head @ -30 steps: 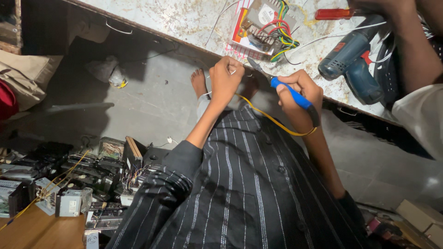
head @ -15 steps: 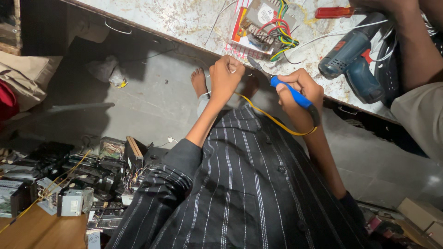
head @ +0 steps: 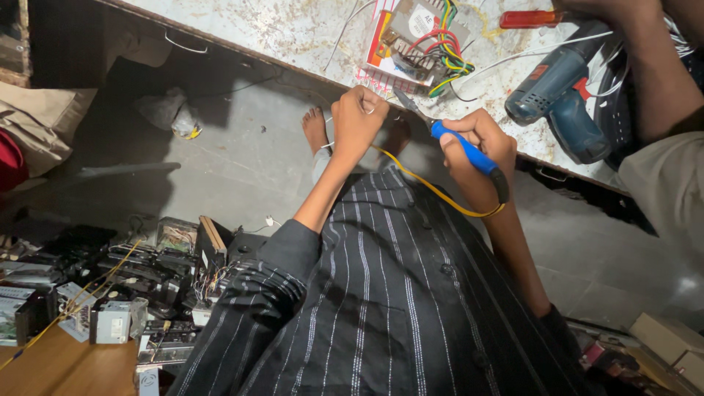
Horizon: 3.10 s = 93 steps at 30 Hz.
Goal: The person repeatedly strips the insulation from white wires using blue-handled pliers. The person holds each wire, cuts the insulation, and pulls it off, then discards the stripped pieces. The work is performed at a cluttered workbench with electronic components and tools nearby.
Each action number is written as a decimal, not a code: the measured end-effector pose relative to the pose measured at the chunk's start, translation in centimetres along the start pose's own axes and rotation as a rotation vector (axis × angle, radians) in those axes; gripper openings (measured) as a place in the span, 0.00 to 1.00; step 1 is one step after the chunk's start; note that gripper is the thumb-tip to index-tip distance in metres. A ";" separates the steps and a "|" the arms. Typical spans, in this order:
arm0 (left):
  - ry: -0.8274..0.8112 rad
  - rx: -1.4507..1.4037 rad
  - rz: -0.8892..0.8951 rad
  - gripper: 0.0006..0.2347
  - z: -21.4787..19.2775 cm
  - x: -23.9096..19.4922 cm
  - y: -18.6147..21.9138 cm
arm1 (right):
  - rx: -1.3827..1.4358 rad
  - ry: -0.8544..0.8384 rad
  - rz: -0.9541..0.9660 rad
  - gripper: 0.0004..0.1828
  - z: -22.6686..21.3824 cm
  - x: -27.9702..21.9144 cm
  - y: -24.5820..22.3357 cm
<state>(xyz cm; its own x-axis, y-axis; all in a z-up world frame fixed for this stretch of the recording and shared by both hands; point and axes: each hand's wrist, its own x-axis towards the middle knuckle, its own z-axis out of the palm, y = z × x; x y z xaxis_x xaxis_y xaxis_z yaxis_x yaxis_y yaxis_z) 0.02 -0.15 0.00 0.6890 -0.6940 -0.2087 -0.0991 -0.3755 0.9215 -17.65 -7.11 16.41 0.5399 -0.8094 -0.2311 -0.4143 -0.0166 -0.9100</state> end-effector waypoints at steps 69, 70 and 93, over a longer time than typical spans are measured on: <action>0.011 -0.015 -0.010 0.07 0.1 0.0 0.3 | -0.040 -0.030 -0.040 0.02 0.7 1.5 -0.2; 0.011 -0.021 -0.006 0.07 0.1 0.0 0.2 | -0.063 -0.029 -0.059 0.02 0.8 1.6 -0.3; 0.017 0.014 -0.021 0.07 0.4 0.1 0.1 | -0.222 0.038 -0.117 0.04 -2.1 -1.9 -1.6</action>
<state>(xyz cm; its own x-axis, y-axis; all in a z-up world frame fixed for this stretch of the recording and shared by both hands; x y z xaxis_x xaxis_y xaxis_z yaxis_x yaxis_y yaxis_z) -0.14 -0.49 -0.09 0.7030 -0.6757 -0.2220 -0.0944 -0.3980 0.9125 -19.54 -6.79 19.05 0.5675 -0.8158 -0.1114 -0.5032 -0.2365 -0.8312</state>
